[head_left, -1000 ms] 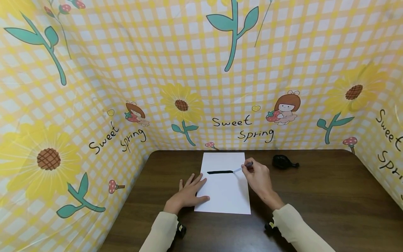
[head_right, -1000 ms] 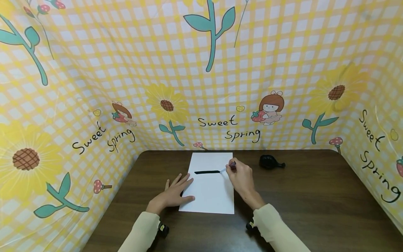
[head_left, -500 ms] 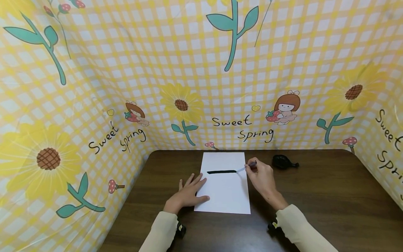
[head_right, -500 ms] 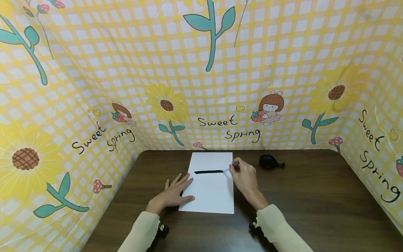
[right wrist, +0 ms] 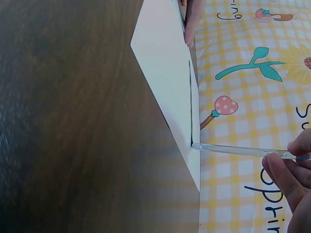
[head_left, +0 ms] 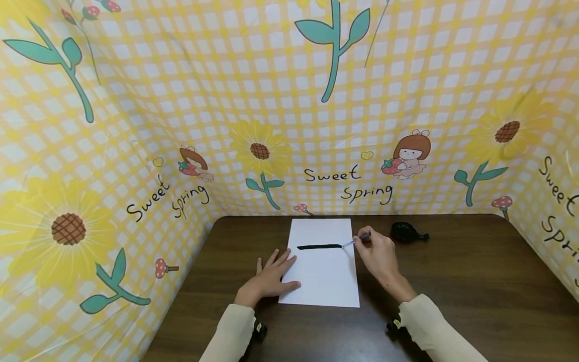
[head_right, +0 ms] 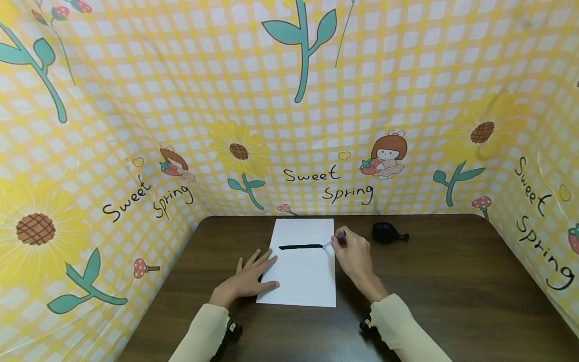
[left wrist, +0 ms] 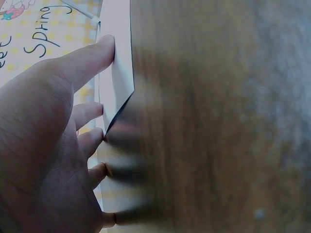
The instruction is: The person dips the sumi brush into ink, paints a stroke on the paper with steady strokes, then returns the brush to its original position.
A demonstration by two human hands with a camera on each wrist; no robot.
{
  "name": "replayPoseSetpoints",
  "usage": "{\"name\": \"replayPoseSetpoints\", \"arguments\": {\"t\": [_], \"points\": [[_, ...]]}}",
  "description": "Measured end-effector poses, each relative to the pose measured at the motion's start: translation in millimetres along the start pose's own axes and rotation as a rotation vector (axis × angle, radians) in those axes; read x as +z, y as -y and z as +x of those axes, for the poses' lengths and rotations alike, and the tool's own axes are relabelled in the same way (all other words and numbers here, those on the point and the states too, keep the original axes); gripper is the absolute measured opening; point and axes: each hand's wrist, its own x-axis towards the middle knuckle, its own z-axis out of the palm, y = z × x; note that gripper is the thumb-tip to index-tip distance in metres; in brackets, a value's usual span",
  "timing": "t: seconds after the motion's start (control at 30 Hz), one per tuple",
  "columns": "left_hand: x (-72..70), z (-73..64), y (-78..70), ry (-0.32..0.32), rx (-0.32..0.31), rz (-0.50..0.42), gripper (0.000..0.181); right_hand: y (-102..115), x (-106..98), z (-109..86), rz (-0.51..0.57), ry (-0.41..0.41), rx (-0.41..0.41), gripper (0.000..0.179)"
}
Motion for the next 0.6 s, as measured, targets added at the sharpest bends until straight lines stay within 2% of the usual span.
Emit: {"name": "replayPoseSetpoints", "arguments": {"t": [0.17,0.4,0.6], "points": [[0.3,-0.2,1.2,-0.001,0.012,-0.012,0.086,0.2,-0.6,-0.2,-0.003,0.008,-0.002,0.013],[2.1,-2.6,4.7,-0.033,0.074,-0.086,0.091,0.2,-1.2,0.4,-0.009,0.008,-0.024,0.011],[-0.3,-2.0,0.7,-0.014,0.039,-0.041,0.088,0.7,-1.5,0.7,-0.016,0.005,-0.038,0.012]]}}
